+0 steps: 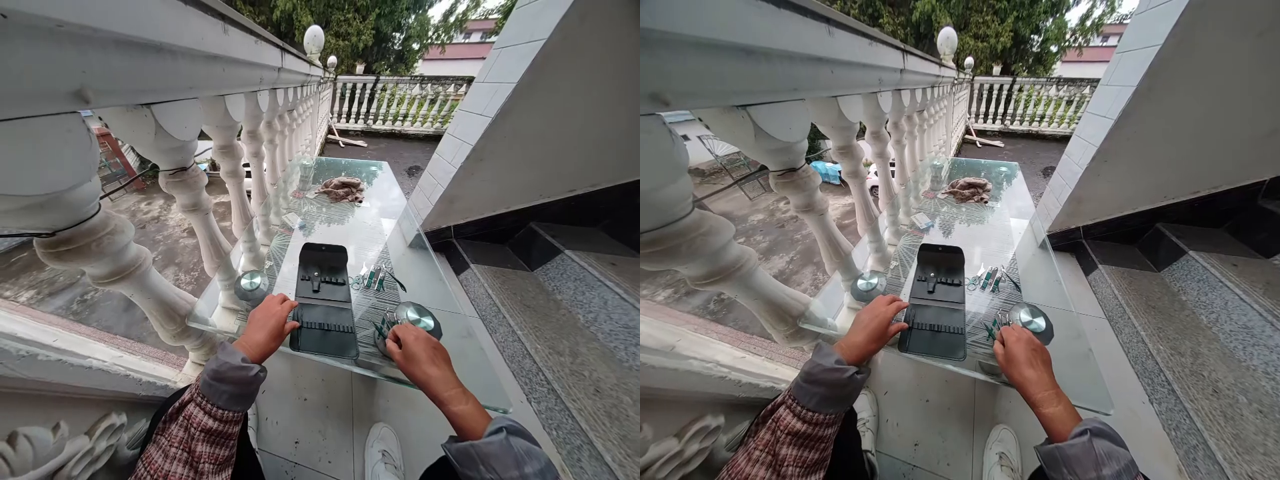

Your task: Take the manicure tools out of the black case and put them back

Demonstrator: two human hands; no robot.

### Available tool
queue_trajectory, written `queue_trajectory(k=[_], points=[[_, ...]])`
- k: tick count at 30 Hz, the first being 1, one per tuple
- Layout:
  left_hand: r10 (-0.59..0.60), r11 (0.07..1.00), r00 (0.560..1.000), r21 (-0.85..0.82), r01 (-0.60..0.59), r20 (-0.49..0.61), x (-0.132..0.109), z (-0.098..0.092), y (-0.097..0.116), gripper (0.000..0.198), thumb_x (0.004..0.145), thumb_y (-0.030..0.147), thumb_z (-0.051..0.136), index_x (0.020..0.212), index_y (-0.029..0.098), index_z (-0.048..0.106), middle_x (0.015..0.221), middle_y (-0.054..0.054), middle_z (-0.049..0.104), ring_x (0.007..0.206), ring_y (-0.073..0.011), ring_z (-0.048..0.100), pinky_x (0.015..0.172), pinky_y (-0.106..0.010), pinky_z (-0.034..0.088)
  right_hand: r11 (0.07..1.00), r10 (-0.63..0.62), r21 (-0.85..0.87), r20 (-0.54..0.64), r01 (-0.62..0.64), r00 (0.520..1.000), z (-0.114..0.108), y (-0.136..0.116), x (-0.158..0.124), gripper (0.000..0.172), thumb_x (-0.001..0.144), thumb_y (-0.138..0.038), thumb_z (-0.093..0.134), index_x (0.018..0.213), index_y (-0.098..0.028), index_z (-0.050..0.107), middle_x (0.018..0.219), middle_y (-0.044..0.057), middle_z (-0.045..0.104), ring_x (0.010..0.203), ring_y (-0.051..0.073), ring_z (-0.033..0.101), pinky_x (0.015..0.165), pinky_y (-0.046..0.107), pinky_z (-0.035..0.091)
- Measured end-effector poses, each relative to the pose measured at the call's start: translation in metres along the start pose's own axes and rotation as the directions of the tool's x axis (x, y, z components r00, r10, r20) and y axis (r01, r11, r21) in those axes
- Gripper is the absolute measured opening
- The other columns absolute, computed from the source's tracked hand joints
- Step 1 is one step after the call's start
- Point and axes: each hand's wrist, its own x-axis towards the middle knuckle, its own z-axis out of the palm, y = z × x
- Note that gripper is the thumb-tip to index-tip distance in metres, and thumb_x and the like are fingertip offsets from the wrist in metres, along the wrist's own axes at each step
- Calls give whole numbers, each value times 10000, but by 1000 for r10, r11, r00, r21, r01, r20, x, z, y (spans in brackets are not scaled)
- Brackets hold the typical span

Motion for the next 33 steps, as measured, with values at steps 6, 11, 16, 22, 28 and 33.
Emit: queue_trajectory(k=[6, 11, 16, 22, 28, 33], points=[[6, 1000, 1000, 1, -6, 14, -1, -1, -1, 377, 814, 271, 635, 1165, 220, 507, 1111, -50, 549, 1008, -222, 511, 806, -311, 444, 883, 160, 455, -61, -115, 985, -9, 16, 7, 169, 747, -345, 496, 657, -214, 552, 599, -5, 587, 549, 135, 504, 515, 258, 358], [16, 1000, 1000, 7, -16, -1, 0, 2, -1, 381, 798, 251, 647, 1153, 231, 510, 1115, -51, 549, 1022, -221, 508, 817, -307, 441, 439, 327, 887, -10, -143, 945, -16, 25, 15, 470, 662, -446, 627, 1016, -141, 586, 717, 29, 624, 580, 133, 535, 491, 253, 432], [18, 1000, 1000, 13, -18, 9, 2, 1, 2, 387, 786, 232, 659, 1144, 221, 512, 1115, -48, 551, 1024, -221, 506, 831, -306, 437, 214, 367, 969, 40, -126, 929, -14, 21, 21, 702, 592, -405, 720, 1202, -139, 499, 746, -16, 546, 562, 90, 481, 471, 226, 420], [-2, 1000, 998, -15, 3, 61, 4, -2, 8, 379, 787, 263, 662, 1135, 221, 517, 1118, -52, 546, 1029, -231, 503, 823, -324, 445, 192, 324, 968, 92, -160, 942, -12, 3, 28, 788, 605, -370, 703, 1301, -185, 385, 815, -13, 533, 560, 99, 499, 487, 257, 454], [53, 997, 998, -64, -51, 35, 6, 4, 12, 446, 750, 360, 697, 1139, 221, 530, 1190, -79, 503, 1105, -251, 456, 918, -360, 415, 247, 155, 957, 113, -149, 981, -3, -19, 42, 594, 627, -385, 644, 1155, -185, 459, 709, -34, 495, 539, 113, 507, 469, 263, 453], [125, 991, 992, -50, -125, 12, 7, 13, 14, 555, 681, 467, 731, 1135, 202, 553, 1249, -116, 465, 1144, -294, 419, 951, -416, 394, 318, 118, 942, 70, -104, 991, 12, -33, 51, 472, 680, -373, 602, 1098, -193, 476, 675, -44, 502, 559, 123, 525, 517, 278, 474]])
